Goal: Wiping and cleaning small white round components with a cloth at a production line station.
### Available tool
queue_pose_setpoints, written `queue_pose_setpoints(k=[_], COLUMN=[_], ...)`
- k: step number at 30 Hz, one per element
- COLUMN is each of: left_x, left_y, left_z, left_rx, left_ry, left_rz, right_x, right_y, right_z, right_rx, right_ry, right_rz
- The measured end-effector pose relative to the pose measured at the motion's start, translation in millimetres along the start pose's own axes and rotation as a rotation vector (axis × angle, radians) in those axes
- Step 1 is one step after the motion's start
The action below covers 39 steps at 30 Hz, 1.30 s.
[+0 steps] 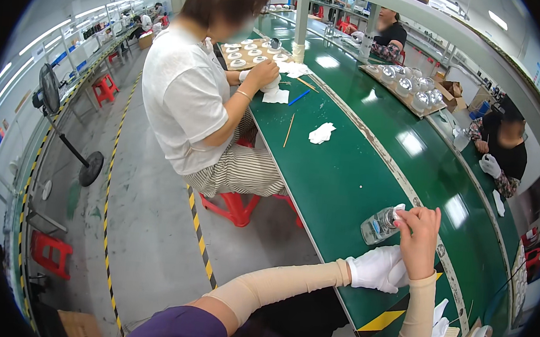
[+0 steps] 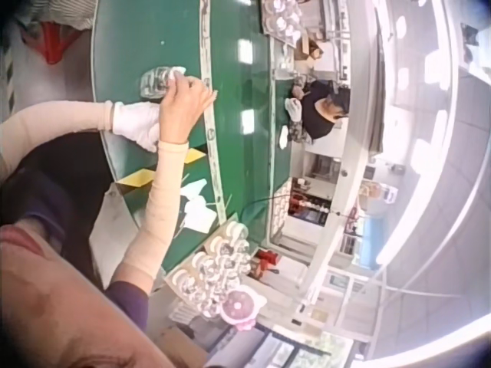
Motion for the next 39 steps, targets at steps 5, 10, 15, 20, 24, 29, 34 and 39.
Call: queue_pose_setpoints(k=[5, 10, 15, 20, 24, 29, 34, 39], left_x=[10, 15, 10, -1, -8, -16, -12, -12], left_y=[3, -2, -7, -12, -7, -9, -9, -7], left_z=[2, -3, -16, 8, 10, 18, 17, 13], left_rx=[0.046, -0.006, 0.015, 0.030, -0.009, 0.015, -0.024, 0.029], left_ry=[-0.031, -0.041, 0.006, -0.118, -0.094, 0.021, -0.084, -0.022], left_rz=[0.037, 0.098, 0.009, 0.080, 0.082, 0.084, 0.059, 0.069], right_x=[5, 18, 48, 74, 59, 93, 77, 65], right_y=[8, 4, 45, 137, 135, 135, 142, 124], right_z=[-5, -3, -38, -5, 27, 50, 36, 24], right_rx=[0.020, 0.055, 0.223, 0.016, 0.052, 0.280, 0.061, 0.093], right_ry=[-0.036, -0.116, -0.493, -0.426, -0.554, -1.222, -0.847, -0.646], right_rz=[-0.002, -0.113, 0.065, 0.065, 0.094, 0.527, 0.156, 0.287])
Point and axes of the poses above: each hand's wrist, its own y-axis away from the middle knuckle, its own z-axis out of the palm, x = y × z, the point moved 7 cm from there along -y, towards the middle knuckle, and after that the axes turned 13 degrees about -x, right-handed, at the moved point
